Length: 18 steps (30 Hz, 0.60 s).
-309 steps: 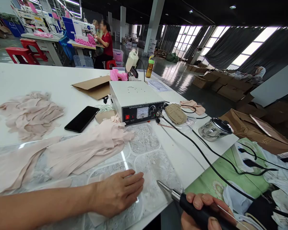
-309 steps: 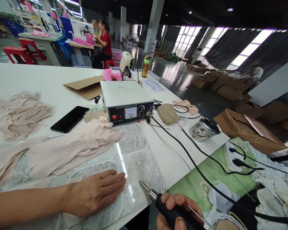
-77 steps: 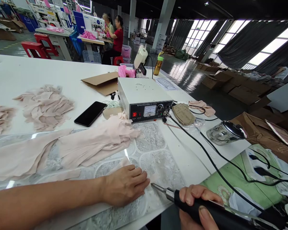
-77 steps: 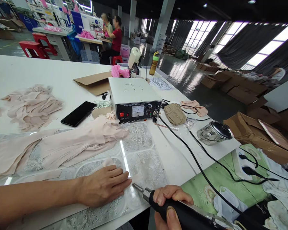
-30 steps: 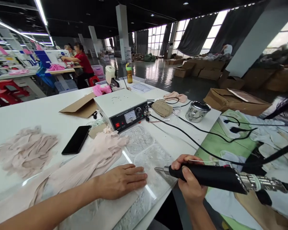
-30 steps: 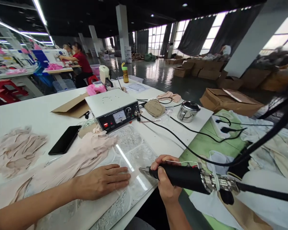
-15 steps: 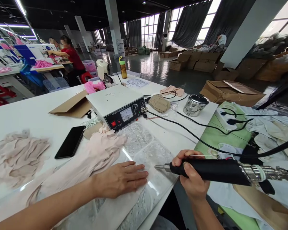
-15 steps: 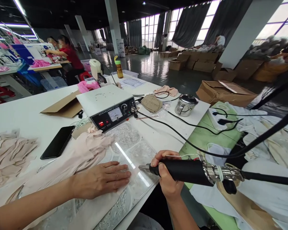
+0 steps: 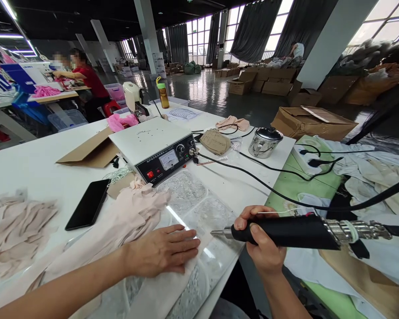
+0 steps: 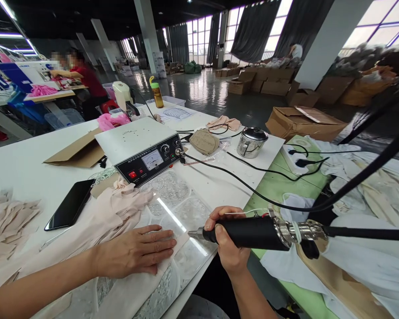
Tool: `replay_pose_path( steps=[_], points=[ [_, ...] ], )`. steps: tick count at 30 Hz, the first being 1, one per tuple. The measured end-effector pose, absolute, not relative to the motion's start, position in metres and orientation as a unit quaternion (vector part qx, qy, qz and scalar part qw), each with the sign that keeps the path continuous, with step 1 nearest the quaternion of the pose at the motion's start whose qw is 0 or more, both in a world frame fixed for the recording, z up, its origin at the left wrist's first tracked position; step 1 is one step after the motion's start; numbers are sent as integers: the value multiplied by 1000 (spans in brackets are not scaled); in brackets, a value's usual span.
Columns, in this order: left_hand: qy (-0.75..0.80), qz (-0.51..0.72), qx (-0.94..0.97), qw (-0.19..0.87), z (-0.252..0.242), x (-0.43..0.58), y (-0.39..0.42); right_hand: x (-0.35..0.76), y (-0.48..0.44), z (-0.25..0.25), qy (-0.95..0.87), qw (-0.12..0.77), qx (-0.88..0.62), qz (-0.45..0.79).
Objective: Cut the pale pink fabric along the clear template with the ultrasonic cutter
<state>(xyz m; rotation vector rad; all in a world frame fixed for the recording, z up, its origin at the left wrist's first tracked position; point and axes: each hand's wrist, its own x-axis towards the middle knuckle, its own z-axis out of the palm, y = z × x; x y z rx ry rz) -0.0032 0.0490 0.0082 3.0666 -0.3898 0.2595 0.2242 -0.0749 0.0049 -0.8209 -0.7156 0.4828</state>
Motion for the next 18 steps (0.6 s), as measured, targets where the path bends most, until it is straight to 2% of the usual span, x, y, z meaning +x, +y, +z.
replay_pose_path(
  steps=[10,18],
  points=[
    [-129,76,982,111,15,14,54,226,-74,5,-339,824,-391,230],
    [-143,65,983,100,15,15,61,227,-73,8,-331,825,-394,231]
  ],
)
